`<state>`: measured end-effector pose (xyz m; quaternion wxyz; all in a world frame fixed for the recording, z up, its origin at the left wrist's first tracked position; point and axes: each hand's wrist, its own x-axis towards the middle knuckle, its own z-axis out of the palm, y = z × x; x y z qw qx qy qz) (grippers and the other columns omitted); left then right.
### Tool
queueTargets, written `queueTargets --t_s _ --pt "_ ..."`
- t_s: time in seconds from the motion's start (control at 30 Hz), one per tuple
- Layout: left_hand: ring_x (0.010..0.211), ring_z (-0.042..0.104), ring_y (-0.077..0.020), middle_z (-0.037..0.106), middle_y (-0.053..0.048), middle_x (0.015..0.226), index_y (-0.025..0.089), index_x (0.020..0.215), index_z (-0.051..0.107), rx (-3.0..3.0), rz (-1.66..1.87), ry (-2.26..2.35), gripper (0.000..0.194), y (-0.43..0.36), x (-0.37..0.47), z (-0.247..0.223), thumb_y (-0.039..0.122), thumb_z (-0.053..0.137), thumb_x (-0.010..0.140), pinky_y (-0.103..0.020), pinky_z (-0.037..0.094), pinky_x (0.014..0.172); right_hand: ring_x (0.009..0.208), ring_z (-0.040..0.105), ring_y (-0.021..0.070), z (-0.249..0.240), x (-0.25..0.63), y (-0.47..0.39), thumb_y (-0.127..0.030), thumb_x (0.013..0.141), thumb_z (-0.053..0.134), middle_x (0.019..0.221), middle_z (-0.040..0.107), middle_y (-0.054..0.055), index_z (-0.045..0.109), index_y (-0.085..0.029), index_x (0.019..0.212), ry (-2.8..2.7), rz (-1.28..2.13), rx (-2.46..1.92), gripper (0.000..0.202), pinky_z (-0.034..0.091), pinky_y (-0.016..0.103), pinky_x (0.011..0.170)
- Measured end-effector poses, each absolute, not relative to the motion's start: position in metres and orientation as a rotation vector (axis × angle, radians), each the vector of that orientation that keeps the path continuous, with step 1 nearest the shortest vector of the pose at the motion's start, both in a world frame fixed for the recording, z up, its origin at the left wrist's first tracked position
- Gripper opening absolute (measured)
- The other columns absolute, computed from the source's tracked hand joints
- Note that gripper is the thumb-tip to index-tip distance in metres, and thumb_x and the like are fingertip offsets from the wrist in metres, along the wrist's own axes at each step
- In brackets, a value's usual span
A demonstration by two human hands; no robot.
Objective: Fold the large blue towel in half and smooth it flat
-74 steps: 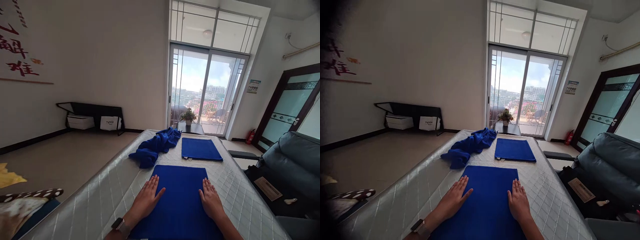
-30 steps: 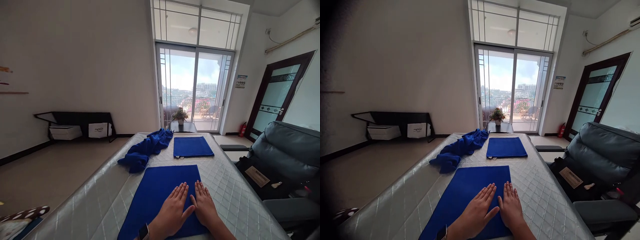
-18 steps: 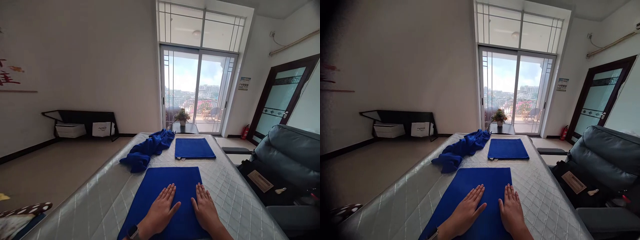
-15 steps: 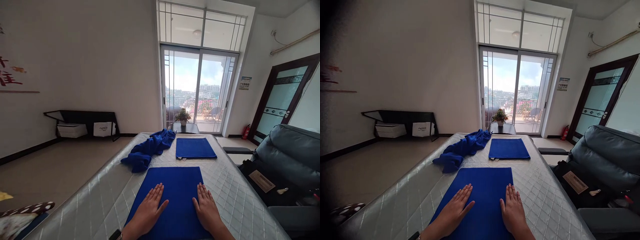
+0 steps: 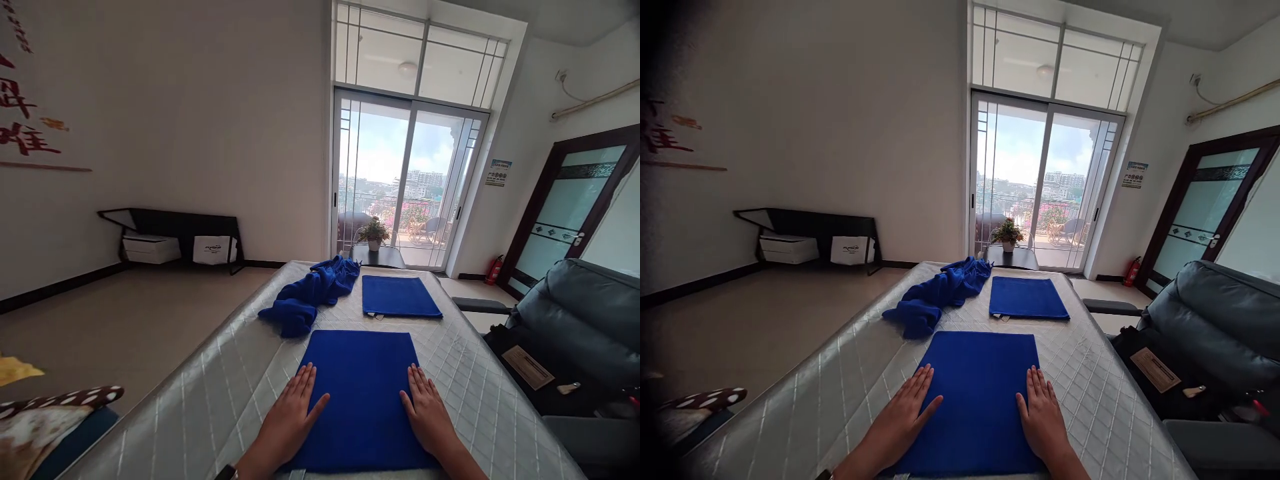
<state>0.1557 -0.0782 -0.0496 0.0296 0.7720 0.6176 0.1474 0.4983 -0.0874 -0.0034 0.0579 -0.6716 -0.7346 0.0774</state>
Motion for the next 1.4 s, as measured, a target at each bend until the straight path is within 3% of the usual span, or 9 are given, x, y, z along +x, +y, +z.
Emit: queueTargets --t_s 0.13,0.37,0.63,0.8,0.93,1.03,1.23,1.4 --pt "0.159 0.029 -0.0292 0.029 -0.015 0.171 0.01 0.162 0.03 2.354 0.451 1.899 0.085 -0.081 0.155 -0.045 0.07 0.025 0.102 -0.051 0.03 0.129 0.161 0.01 0.021 0.004 0.498 -0.099 -0.053 0.107 0.019 0.173 0.015 0.004 0.022 -0.012 0.166 -2.247 0.208 -2.022 0.072 0.008 0.044 0.132" --pt "0.157 0.034 -0.0297 0.036 -0.013 0.169 0.017 0.162 0.032 2.41 0.597 1.903 0.078 -0.071 0.152 -0.071 0.067 0.032 0.103 -0.053 0.034 0.127 0.16 0.014 0.0256 -0.015 0.512 -0.132 -0.068 0.104 0.023 0.172 0.015 0.007 0.023 -0.011 0.165 -2.27 0.375 -2.042 0.083 0.017 0.046 0.131" --pt "0.156 0.036 -0.0326 0.038 -0.016 0.168 0.013 0.162 0.033 2.462 0.512 1.999 0.083 -0.077 0.159 -0.051 0.07 0.032 0.101 -0.054 0.035 0.127 0.159 0.016 0.0282 -0.038 0.517 -0.137 -0.067 0.104 0.026 0.171 0.017 0.006 0.028 -0.016 0.165 -2.221 0.34 -2.022 0.079 0.018 0.05 0.131" --pt "0.154 0.04 -0.0277 0.036 -0.01 0.169 0.024 0.166 0.019 2.733 0.543 1.587 0.072 -0.095 0.222 -0.041 0.06 0.035 0.105 -0.046 0.041 0.124 0.159 0.017 0.0292 -0.034 0.513 -0.139 -0.065 0.104 0.03 0.17 0.019 0.006 0.031 -0.016 0.164 -2.203 0.346 -2.007 0.078 0.019 0.051 0.13" --pt "0.154 0.039 -0.0268 0.035 -0.01 0.169 0.024 0.166 0.009 2.943 0.538 1.149 0.078 -0.105 0.286 -0.038 0.062 0.037 0.104 -0.043 0.041 0.123 0.158 0.019 0.031 -0.041 0.516 -0.138 -0.063 0.103 0.034 0.17 0.022 0.007 0.035 -0.018 0.163 -2.205 0.32 -1.983 0.075 0.021 0.053 0.13" --pt "0.154 0.039 -0.0266 0.036 -0.01 0.169 0.024 0.166 0.006 2.971 0.538 1.107 0.077 -0.103 0.309 -0.037 0.062 0.034 0.105 -0.042 0.04 0.123 0.158 0.019 0.0308 -0.042 0.517 -0.137 -0.061 0.103 0.033 0.169 0.022 0.007 0.036 -0.017 0.163 -2.236 0.307 -1.993 0.073 0.02 0.052 0.13" --pt "0.151 0.046 -0.0254 0.037 -0.007 0.168 0.029 0.164 -0.005 2.985 0.539 1.243 0.079 -0.103 0.271 -0.05 0.06 0.037 0.105 -0.038 0.042 0.121 0.159 0.018 0.0298 -0.037 0.518 -0.137 -0.067 0.103 0.027 0.17 0.018 0.006 0.031 -0.016 0.163 -2.241 0.368 -1.983 0.079 0.02 0.052 0.13" --pt "0.148 0.049 -0.0265 0.035 -0.003 0.168 0.035 0.162 0.0 2.86 0.488 1.554 0.074 -0.121 0.194 -0.067 0.055 0.043 0.104 -0.039 0.043 0.12 0.159 0.017 0.0299 -0.038 0.516 -0.138 -0.071 0.102 0.03 0.171 0.02 0.004 0.031 -0.019 0.164 -2.19 0.361 -1.991 0.081 0.019 0.053 0.13"
